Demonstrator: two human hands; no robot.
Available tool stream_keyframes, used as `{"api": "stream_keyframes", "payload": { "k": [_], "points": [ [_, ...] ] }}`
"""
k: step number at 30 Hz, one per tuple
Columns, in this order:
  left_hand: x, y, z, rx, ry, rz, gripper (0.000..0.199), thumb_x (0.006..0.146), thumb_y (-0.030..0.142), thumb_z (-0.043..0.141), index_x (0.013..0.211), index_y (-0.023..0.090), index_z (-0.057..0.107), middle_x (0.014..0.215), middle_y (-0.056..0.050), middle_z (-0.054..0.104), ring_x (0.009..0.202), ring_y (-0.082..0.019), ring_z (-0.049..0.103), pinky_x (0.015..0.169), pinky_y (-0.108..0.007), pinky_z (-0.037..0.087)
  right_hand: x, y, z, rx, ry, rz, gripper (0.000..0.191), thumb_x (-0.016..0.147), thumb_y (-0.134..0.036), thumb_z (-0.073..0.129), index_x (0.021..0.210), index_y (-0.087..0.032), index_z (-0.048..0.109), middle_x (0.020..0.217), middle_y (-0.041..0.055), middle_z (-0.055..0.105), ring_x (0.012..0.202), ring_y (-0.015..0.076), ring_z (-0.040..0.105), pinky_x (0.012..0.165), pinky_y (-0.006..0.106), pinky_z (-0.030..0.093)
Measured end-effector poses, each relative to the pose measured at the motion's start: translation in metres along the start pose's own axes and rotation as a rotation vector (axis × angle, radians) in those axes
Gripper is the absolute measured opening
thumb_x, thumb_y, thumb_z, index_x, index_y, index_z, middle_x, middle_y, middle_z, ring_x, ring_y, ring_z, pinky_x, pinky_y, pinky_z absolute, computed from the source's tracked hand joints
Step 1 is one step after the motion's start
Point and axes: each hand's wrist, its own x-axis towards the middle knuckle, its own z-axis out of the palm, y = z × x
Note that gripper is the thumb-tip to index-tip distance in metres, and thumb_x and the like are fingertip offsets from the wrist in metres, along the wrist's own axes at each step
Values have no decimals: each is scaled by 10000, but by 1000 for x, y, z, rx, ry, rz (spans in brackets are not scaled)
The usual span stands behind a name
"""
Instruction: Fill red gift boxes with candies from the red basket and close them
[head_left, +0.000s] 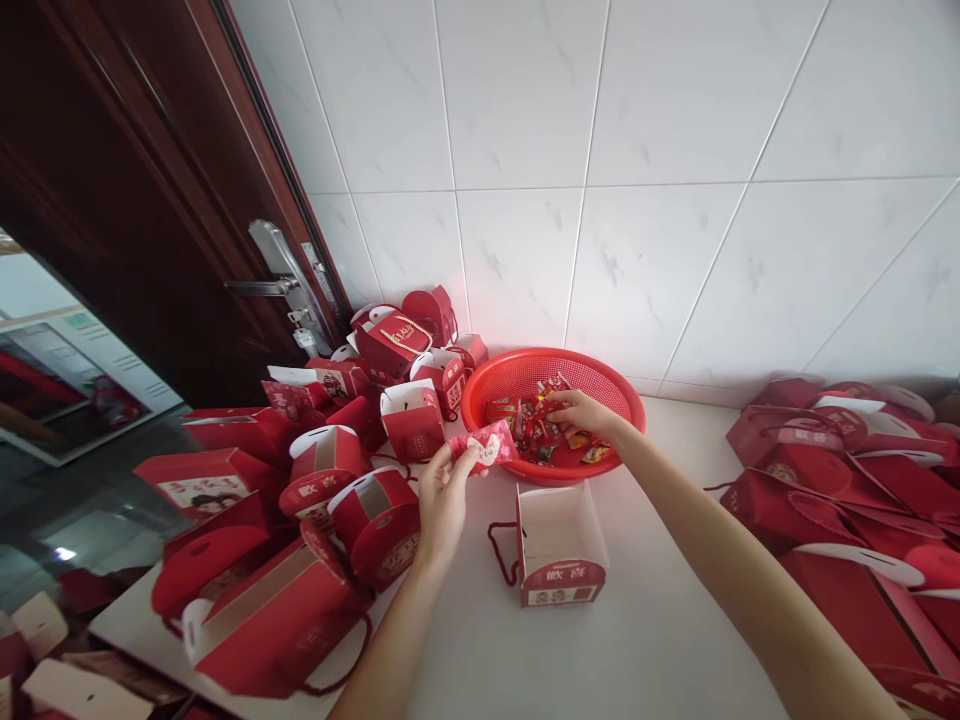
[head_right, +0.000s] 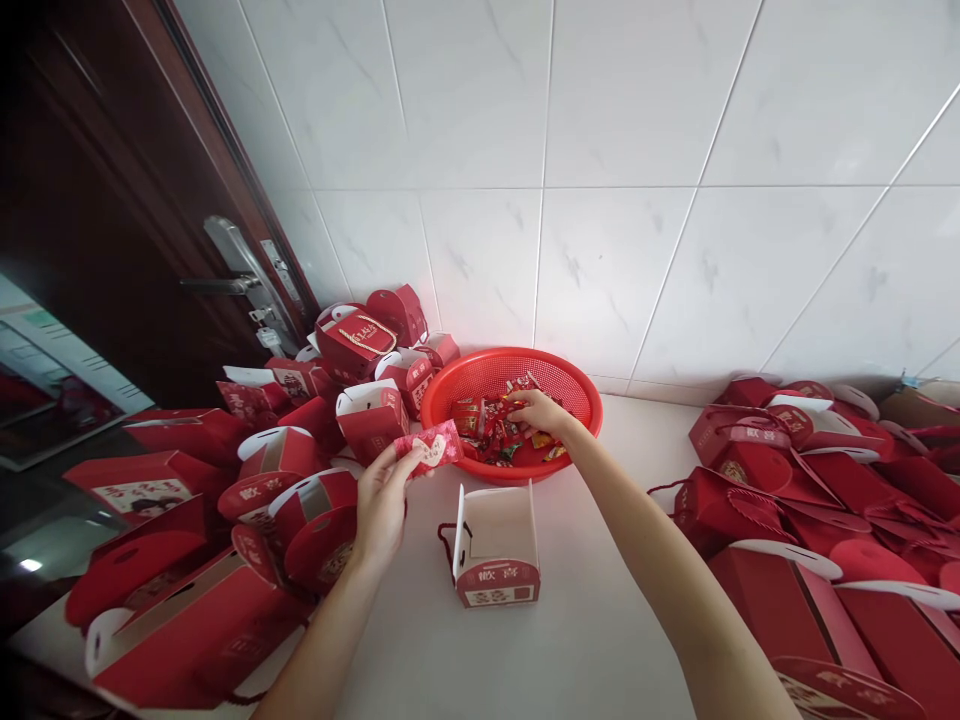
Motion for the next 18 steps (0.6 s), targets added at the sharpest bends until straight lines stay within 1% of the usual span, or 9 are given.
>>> {"api": "stream_keyframes", "payload": {
  "k": [4,7,11,14,16,18],
  "points": [
    [0,1,0,7,2,-6,276,676,420,794,775,165,761,734,-29,719,708,-170,637,607,-241,516,2,2,0,49,-7,-11,392,828,-78,643,1214,-139,676,703,-10,645,560,115,612,521,215,542],
    [-1,1,0,12,0,-7,263,679,411,790,757,163,753,723,-24,713,690,-158,619,609,-235,521,4,4,0,73,-14,-32,371,837,-111,669,1206,-142,689,735,4,668,590,126,631,554,232,567],
    [-1,1,0,-6,8,-20,248,667,396,794,740,163,748,690,-13,699,665,-140,597,603,-220,517,7,7,0,76,35,-60,448,865,-197,691,1309,-169,637,821,22,700,629,139,644,613,277,605],
    [-1,1,0,-8,4,-27,247,668,396,794,739,163,750,683,-11,698,661,-133,594,607,-211,515,8,7,0,41,73,-71,505,889,-274,691,1375,-196,578,901,37,716,675,149,674,642,277,613],
    [0,1,-1,-4,-1,-26,254,673,401,791,753,162,755,711,-20,715,681,-138,601,608,-209,515,7,7,-3,-20,70,-63,473,891,-291,690,1344,-194,594,913,47,729,701,162,698,651,274,610],
    [0,1,0,-5,-1,-27,265,672,407,791,766,162,760,734,-28,726,698,-144,608,609,-212,518,6,6,-7,-116,47,-45,359,884,-269,685,1232,-183,662,892,52,742,718,174,711,649,267,600]
  ]
}}
